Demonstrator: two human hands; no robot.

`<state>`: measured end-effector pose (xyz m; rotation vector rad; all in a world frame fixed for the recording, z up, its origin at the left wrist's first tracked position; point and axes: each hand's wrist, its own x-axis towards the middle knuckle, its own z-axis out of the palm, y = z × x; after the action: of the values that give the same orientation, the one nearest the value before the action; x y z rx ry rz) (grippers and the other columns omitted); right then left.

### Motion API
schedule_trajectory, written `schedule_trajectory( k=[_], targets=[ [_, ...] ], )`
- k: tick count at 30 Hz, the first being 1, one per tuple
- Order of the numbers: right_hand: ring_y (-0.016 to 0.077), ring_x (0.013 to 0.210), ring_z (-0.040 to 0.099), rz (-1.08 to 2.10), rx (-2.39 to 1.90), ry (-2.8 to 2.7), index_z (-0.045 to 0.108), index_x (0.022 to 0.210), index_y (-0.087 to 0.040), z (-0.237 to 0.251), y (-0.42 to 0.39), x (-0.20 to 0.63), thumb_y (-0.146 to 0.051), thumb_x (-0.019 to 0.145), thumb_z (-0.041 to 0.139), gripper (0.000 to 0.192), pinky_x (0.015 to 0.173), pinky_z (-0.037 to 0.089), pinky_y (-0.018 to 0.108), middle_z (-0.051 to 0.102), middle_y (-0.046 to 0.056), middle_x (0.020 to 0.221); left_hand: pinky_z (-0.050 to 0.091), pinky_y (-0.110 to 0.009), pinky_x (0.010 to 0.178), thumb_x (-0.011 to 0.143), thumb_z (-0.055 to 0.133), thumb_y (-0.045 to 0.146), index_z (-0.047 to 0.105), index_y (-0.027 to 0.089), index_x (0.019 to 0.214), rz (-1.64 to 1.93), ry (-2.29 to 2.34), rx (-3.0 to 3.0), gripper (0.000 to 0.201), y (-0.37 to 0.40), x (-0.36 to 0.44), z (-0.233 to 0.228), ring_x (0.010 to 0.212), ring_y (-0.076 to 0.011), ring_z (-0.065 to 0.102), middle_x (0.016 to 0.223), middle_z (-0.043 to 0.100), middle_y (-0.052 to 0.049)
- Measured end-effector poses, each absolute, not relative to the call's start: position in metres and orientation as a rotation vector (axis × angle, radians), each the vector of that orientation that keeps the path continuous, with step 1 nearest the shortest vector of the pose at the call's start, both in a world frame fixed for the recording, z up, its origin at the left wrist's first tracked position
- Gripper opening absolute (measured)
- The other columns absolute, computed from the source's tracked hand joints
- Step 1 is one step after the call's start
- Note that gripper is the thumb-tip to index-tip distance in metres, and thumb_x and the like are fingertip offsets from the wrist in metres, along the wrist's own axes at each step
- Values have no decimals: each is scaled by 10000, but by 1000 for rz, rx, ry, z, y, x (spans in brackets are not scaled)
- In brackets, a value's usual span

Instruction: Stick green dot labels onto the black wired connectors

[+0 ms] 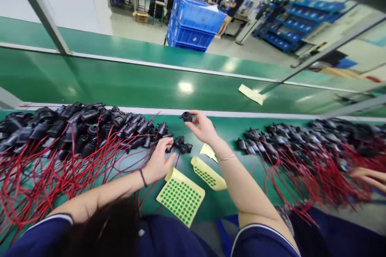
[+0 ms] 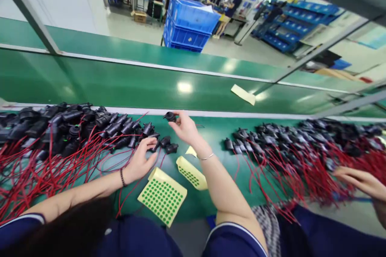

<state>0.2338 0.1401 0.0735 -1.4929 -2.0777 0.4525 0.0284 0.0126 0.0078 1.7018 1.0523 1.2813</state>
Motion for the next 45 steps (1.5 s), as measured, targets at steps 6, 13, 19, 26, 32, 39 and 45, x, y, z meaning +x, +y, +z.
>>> schedule_trajectory(
  k=[6, 13, 19, 26, 32, 39, 45],
  targets=[
    [218, 929, 665, 350, -1126, -1932, 577, 1156, -221, 55, 39, 178, -246, 877, 651, 289, 789, 593, 365, 663, 93, 1054, 488, -450, 1112, 929, 607, 413, 341, 205, 1374, 1389, 998, 1359, 559, 21, 51, 17, 1285, -246, 571, 1388, 511, -169],
    [212, 958, 680, 263, -1293, -1871, 661, 1094, -238, 80, 5, 218, -225, 934, 615, 167, 854, 587, 385, 717, 80, 1047, 532, -368, 969, 875, 705, 357, 517, 212, 1098, 1486, 1070, 1338, 325, 31, 29, 13, 952, -160, 674, 973, 672, -28],
    [233, 898, 691, 271, -1666, -1884, 717, 905, -234, 89, -31, 302, -225, 916, 628, 89, 846, 570, 413, 730, 61, 936, 556, -361, 949, 893, 691, 239, 603, 221, 1089, 1611, 964, 1761, 215, 30, 20, 20, 993, -166, 694, 1023, 707, -29],
    [322, 1184, 608, 447, -1658, -2087, 642, 1221, -259, 51, -60, 309, -196, 784, 757, 456, 1022, 506, 559, 680, 105, 1204, 580, -338, 873, 863, 712, 198, 660, 218, 982, 1395, 857, 1893, 131, 29, 23, 27, 928, -176, 722, 972, 752, -33],
    [267, 1001, 710, 641, -1772, -1853, 610, 1173, -232, 31, -52, 315, -268, 856, 708, 334, 893, 581, 455, 733, 92, 1100, 585, -400, 902, 868, 694, 209, 631, 208, 946, 1010, 725, 2055, 100, 37, 35, 34, 994, -214, 725, 1071, 762, -69],
    [214, 904, 711, 796, -1569, -1873, 655, 1040, -222, 52, -33, 306, -338, 893, 671, 188, 828, 587, 369, 741, 67, 1022, 516, -475, 1042, 815, 706, 170, 611, 197, 863, 729, 708, 2042, 110, 47, 66, 41, 1182, -263, 658, 1243, 708, -112],
    [226, 939, 703, 678, -1477, -1944, 657, 1052, -232, 53, -22, 291, -309, 904, 660, 167, 850, 587, 393, 734, 73, 1021, 522, -291, 733, 761, 716, 207, 617, 193, 838, 640, 1052, 1818, 126, 50, 75, 41, 755, -175, 668, 822, 716, 3]
  ],
)
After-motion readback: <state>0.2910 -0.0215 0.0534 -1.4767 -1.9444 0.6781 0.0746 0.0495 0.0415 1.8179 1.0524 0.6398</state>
